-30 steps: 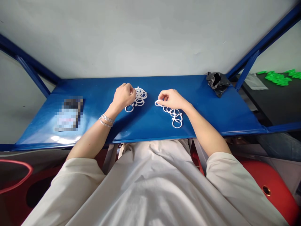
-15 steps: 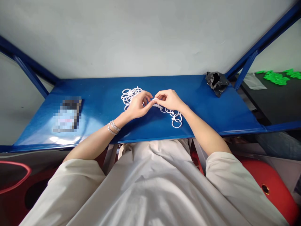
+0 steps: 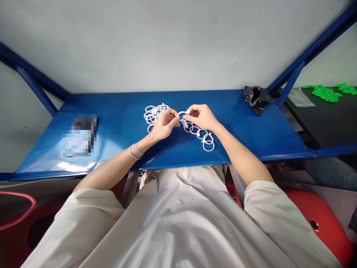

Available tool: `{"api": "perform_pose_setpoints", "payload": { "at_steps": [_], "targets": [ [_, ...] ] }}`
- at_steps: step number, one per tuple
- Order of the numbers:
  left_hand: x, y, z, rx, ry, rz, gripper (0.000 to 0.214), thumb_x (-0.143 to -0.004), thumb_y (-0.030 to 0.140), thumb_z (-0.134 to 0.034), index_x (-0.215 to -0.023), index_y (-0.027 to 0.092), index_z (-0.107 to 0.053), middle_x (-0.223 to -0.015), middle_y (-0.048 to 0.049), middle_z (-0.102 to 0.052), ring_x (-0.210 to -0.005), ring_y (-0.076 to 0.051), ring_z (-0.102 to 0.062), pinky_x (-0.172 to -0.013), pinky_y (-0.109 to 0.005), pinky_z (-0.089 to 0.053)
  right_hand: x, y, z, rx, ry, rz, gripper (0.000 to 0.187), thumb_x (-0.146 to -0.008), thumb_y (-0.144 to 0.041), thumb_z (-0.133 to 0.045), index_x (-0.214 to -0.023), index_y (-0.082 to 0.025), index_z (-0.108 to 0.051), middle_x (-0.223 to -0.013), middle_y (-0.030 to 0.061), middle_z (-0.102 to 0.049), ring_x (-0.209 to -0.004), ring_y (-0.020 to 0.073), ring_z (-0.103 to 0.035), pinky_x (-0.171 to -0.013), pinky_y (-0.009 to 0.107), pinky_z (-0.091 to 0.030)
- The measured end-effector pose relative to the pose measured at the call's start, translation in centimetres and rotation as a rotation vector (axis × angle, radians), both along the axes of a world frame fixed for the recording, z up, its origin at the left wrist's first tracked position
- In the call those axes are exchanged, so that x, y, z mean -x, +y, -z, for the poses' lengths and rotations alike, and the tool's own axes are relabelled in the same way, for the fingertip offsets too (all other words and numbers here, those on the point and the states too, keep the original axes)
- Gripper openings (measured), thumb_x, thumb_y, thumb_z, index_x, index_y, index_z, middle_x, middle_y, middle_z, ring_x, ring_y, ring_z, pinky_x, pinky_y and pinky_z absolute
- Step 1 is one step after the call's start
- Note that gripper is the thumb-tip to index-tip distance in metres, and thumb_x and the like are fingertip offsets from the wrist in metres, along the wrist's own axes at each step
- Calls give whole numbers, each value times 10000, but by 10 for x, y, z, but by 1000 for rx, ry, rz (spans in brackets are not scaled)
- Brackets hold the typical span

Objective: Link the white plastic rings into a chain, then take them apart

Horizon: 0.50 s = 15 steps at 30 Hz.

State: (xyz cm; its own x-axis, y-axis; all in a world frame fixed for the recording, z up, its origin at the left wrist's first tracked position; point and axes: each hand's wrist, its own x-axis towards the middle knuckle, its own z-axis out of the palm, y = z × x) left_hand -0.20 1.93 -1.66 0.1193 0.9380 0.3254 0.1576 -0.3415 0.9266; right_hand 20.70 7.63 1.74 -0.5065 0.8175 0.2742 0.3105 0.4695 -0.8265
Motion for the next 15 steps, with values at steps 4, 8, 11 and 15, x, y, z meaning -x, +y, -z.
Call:
{"api": "perform_pose_setpoints", "payload": {
  "at_steps": [4, 8, 11, 15],
  "targets": [
    [0, -5, -1, -81, 254, -42, 292, -873, 408, -817, -956, 170, -669, -915, -37, -656, -624, -99, -581, -610, -259, -493, 0, 0, 1, 67, 2, -76, 358, -806, -496, -788, -846, -140, -779, -710, 40, -707, -581, 122, -484, -569, 284, -346],
    [-2, -8, -5, -30, 98, 34, 347, -869, 392, -817, -1067, 173, -636, -1044, -71, -694, -638, -94, -637, -581, -241, -509, 1, -5, 0, 112, -3, -197, 389, -845, -519, -765, -817, -132, -774, -738, 53, -732, -617, 128, -545, -588, 277, -387],
    [-2, -7, -8, 119, -53, 151, 368, -853, 405, -823, -1034, 174, -600, -909, -45, -700, -563, -101, -630, -515, -239, -509, 3, -9, -2, 159, -22, -237, 444, -875, -564, -749, -773, -132, -739, -710, 48, -712, -601, 122, -552, -570, 268, -389],
    [-2, -6, -13, 235, -173, 271, 310, -807, 341, -816, -923, 179, -578, -696, 24, -633, -471, -82, -534, -470, -229, -491, 5, -14, -6, 246, -13, -331, 513, -883, -637, -739, -770, -139, -688, -669, 8, -638, -561, 92, -472, -537, 254, -351]
  ]
}}
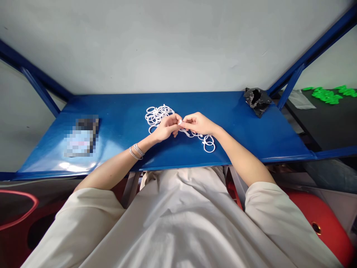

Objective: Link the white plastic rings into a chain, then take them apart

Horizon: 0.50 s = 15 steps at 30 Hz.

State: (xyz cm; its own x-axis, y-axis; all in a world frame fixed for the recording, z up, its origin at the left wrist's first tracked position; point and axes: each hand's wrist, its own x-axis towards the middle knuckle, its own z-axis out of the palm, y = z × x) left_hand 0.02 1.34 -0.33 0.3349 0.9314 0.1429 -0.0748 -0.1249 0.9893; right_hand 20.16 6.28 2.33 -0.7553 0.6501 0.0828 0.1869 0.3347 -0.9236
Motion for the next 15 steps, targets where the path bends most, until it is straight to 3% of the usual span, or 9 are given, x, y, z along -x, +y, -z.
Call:
{"api": "perform_pose_setpoints", "payload": {
  "at_steps": [3, 7, 15],
  "targets": [
    [1, -2, -3, 41, -49, 54, 244, -775, 304, -781, -823, 179, -576, -602, 60, -532, -446, -62, -441, -458, -223, -466, 3, -5, -1, 43, 49, -49, 577, -875, -706, -731, -742, -153, -630, -622, -28, -535, -549, 79, -401, -524, 252, -302],
    [5, -4, -5, 31, 58, 105, 253, -770, 304, -758, -680, 171, -562, -527, 43, -476, -458, -71, -425, -448, -210, -349, 6, -11, -1, 55, 47, -110, 695, -873, -817, -665, -631, -197, -464, -554, -60, -386, -519, 67, -309, -505, 263, -228],
    [7, -4, -1, -14, 101, 169, 436, -842, 432, -764, -600, 186, -497, -511, 28, -421, -478, -84, -354, -466, -246, -283, 8, -15, -1, 2, 35, -124, 785, -852, -873, -634, -555, -215, -324, -514, -55, -320, -532, 73, -257, -512, 272, -212]
  ]
}}
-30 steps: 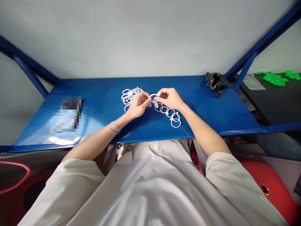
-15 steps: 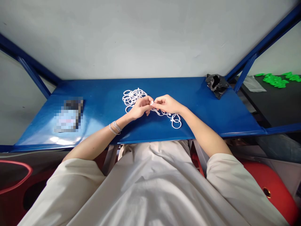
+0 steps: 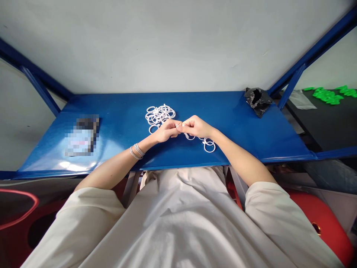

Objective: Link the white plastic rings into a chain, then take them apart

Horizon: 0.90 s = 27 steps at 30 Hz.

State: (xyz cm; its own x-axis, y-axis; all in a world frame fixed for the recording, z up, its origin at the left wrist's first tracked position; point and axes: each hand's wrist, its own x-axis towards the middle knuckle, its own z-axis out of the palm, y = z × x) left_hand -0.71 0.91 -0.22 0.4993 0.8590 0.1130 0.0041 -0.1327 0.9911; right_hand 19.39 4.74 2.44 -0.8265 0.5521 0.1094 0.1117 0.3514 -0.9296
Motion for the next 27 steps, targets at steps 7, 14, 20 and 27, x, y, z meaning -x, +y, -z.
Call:
{"api": "perform_pose_setpoints", "payload": {
  "at_steps": [7, 14, 20, 27],
  "targets": [
    [-1, 2, 0, 49, -26, -20, 517, -847, 554, -779, -623, 198, -477, -503, 59, -336, -452, -71, -295, -442, -244, -264, 7, 0, 8, -51, 34, 129, 748, -837, -886, -619, -594, -217, -391, -573, -51, -353, -554, 85, -303, -532, 274, -243],
    [-2, 4, 5, 29, 4, -98, 431, -877, 543, -756, -725, 183, -574, -497, 61, -387, -434, -71, -320, -437, -237, -274, 5, 3, 10, -238, -34, 334, 576, -940, -715, -609, -717, -184, -617, -708, 21, -622, -634, 136, -479, -623, 296, -369],
    [-2, 5, 3, -66, -37, -222, 472, -917, 541, -709, -675, 195, -498, -539, 45, -456, -443, -75, -429, -465, -234, -342, 2, 11, 9, -309, -2, 391, 466, -1005, -600, -547, -871, -189, -721, -929, 66, -720, -741, 170, -587, -722, 313, -445],
    [-3, 5, -3, -36, -138, -284, 419, -896, 455, -709, -655, 199, -482, -581, 42, -449, -441, -85, -463, -468, -255, -404, 3, 15, 16, -176, -2, 319, 476, -1013, -615, -547, -1055, -172, -716, -940, 55, -732, -779, 179, -629, -721, 300, -472]
  ]
}}
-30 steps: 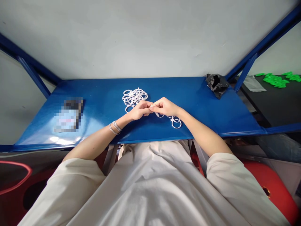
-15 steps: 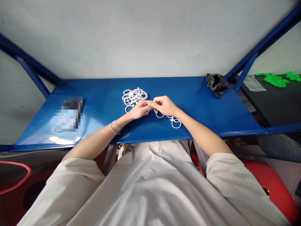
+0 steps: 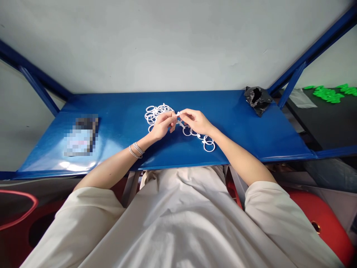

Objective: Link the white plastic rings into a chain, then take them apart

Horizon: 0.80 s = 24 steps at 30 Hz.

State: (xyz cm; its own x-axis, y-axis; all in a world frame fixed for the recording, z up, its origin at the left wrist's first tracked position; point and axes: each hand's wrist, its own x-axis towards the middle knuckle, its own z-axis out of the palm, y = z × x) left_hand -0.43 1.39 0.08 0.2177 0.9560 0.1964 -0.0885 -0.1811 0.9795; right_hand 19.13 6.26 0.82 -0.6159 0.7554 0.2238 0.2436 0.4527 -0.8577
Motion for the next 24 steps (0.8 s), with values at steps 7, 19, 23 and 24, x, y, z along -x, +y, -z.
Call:
{"api": "perform_pose_setpoints", "payload": {
  "at_steps": [7, 19, 23, 24],
  "targets": [
    [0, 1, 2, 16, -51, -22, 455, -887, 495, -700, -653, 210, -433, -617, 26, -442, -448, -94, -451, -456, -269, -391, -5, -2, 1, -182, -261, -54, 375, -845, -453, -818, -1095, -185, -738, -1160, 120, -768, -1040, 282, -694, -903, 370, -482],
    [1, 1, 6, 86, 29, 42, 420, -878, 411, -689, -632, 205, -418, -566, 58, -325, -441, -58, -310, -439, -223, -231, -5, -4, -4, -52, -151, -32, 428, -905, -610, -691, -888, -230, -494, -802, -11, -633, -689, 150, -530, -652, 284, -369],
    [-1, 0, 7, 100, 57, 73, 441, -850, 429, -717, -614, 201, -422, -550, 60, -324, -445, -50, -273, -437, -216, -209, -4, -4, -5, 62, -107, -44, 530, -923, -738, -629, -888, -240, -452, -695, -41, -596, -608, 133, -493, -605, 269, -346],
    [-1, 0, 7, 99, 61, 81, 447, -847, 434, -721, -611, 201, -422, -544, 60, -327, -444, -49, -266, -434, -216, -210, -4, -4, -6, 87, -94, -54, 538, -935, -758, -599, -902, -239, -463, -685, -42, -606, -595, 133, -499, -601, 268, -350]
  ]
}}
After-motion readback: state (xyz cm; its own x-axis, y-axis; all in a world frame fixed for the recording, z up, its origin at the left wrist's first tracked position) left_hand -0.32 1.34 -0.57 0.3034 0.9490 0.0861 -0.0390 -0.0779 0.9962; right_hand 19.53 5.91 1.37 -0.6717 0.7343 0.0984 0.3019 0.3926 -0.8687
